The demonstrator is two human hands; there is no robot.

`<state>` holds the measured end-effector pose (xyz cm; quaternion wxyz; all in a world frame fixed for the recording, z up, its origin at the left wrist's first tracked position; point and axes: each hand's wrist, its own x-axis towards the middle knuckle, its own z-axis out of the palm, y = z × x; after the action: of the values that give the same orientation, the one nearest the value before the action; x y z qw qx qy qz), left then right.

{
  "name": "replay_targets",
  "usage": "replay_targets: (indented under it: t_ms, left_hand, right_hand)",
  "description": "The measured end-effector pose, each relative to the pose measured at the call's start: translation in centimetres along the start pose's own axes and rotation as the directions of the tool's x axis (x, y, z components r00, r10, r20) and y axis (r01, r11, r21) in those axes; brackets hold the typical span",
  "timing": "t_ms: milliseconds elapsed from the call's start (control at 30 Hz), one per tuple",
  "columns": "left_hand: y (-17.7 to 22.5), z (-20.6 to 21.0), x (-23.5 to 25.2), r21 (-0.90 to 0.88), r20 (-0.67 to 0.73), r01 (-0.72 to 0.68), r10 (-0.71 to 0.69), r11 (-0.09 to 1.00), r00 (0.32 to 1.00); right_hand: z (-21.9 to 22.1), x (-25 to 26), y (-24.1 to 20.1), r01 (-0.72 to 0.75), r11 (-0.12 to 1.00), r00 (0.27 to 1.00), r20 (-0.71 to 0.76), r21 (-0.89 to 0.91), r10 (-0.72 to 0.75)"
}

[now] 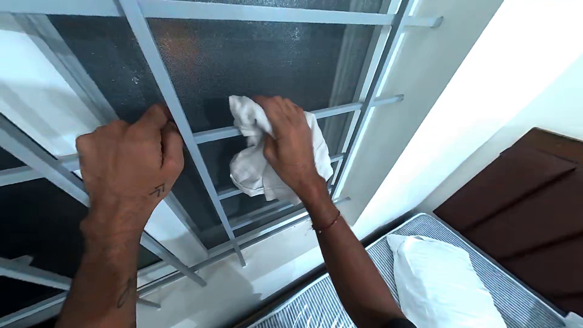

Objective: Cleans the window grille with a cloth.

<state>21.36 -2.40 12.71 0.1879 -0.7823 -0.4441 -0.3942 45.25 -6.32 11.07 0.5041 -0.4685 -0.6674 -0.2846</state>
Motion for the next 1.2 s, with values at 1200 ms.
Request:
replay_targets:
  t_ms: [1200]
  left_hand:
    - [0.5, -0.2, -0.2, 0.019, -0.036, -0.019, 0.020, 1.000, 0.999]
  right_hand:
    - [-5.9, -0.1, 9.4, -0.303, 0.937, 0.948, -0.151, -0.172, 0.279]
